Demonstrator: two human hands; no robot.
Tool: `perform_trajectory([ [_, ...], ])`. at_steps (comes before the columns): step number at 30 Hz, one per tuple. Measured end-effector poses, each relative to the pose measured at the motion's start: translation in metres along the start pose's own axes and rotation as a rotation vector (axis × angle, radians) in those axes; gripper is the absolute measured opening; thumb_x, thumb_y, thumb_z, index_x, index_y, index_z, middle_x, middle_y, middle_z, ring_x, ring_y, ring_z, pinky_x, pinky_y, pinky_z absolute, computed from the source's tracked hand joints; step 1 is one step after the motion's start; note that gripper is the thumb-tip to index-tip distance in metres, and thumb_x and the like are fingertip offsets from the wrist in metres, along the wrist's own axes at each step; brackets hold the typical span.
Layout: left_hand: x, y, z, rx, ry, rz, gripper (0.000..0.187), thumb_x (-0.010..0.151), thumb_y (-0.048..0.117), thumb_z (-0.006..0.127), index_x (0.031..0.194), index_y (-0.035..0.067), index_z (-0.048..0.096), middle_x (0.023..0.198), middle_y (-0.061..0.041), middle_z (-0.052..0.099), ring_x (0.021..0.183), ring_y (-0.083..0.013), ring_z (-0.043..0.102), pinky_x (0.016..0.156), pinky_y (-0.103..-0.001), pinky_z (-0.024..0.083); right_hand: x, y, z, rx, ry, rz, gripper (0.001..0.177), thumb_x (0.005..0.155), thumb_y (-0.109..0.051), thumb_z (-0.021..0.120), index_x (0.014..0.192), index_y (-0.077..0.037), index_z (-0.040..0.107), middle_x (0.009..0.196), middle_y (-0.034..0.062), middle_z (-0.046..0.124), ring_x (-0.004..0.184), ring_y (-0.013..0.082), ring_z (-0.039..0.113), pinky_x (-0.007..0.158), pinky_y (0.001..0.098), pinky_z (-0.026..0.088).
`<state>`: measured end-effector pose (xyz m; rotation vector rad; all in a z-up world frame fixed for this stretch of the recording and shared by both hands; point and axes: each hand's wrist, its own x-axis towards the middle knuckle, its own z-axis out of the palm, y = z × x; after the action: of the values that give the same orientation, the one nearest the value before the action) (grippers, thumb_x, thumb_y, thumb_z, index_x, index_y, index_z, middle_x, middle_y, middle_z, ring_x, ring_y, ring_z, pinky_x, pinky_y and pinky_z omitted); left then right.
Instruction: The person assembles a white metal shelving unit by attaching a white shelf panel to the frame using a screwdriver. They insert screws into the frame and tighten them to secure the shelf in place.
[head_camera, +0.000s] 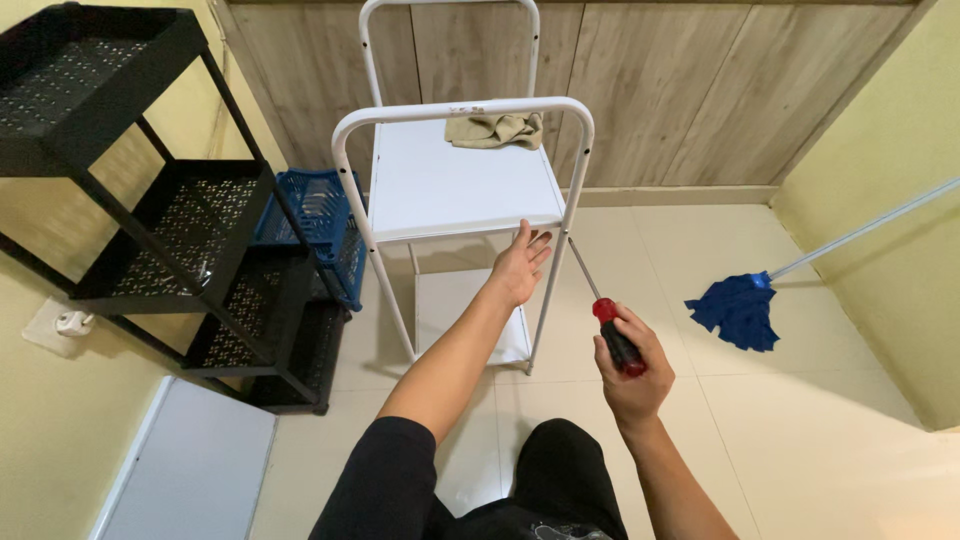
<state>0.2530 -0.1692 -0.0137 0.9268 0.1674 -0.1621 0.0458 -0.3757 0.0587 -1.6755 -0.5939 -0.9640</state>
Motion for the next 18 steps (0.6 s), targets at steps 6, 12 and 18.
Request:
perform_trajectory([
  [6, 0.024, 0.005, 0.015, 0.059, -0.025, 0.004, 0.086, 0.096, 0.074, 0.030, 0.154, 0.012, 0.041, 0.155, -0.004, 0.052, 0.150, -0.0218, 0.034, 0.122, -0.061, -0.004, 0.004, -0.002, 0.004, 0.007, 0.007, -0.059, 0.035, 0.084, 0.002, 0.080, 0.115, -0.001, 0.064, 0.129, 0.0224, 0.068, 0.121, 0.0307, 0.069, 0.104, 0.0374, 0.056],
  [12, 0.043, 0.000, 0.010, 0.126, -0.007, 0.018, 0.083, 0.097, 0.071, 0.031, 0.152, 0.011, 0.044, 0.153, -0.006, 0.055, 0.148, -0.0220, 0.040, 0.122, -0.061, 0.005, 0.007, -0.006, 0.007, -0.032, 0.002, -0.096, 0.035, 0.083, 0.002, 0.082, 0.114, -0.001, 0.064, 0.127, 0.0221, 0.069, 0.119, 0.0310, 0.070, 0.102, 0.0377, 0.059],
  [18, 0.039, 0.001, 0.013, 0.146, 0.019, 0.016, 0.080, 0.097, 0.071, 0.031, 0.150, 0.012, 0.044, 0.151, -0.006, 0.056, 0.147, -0.0231, 0.041, 0.121, -0.063, 0.008, 0.007, -0.007, 0.005, -0.064, 0.002, -0.106, 0.034, 0.082, 0.002, 0.082, 0.111, 0.000, 0.065, 0.125, 0.0223, 0.070, 0.116, 0.0304, 0.071, 0.100, 0.0367, 0.059],
])
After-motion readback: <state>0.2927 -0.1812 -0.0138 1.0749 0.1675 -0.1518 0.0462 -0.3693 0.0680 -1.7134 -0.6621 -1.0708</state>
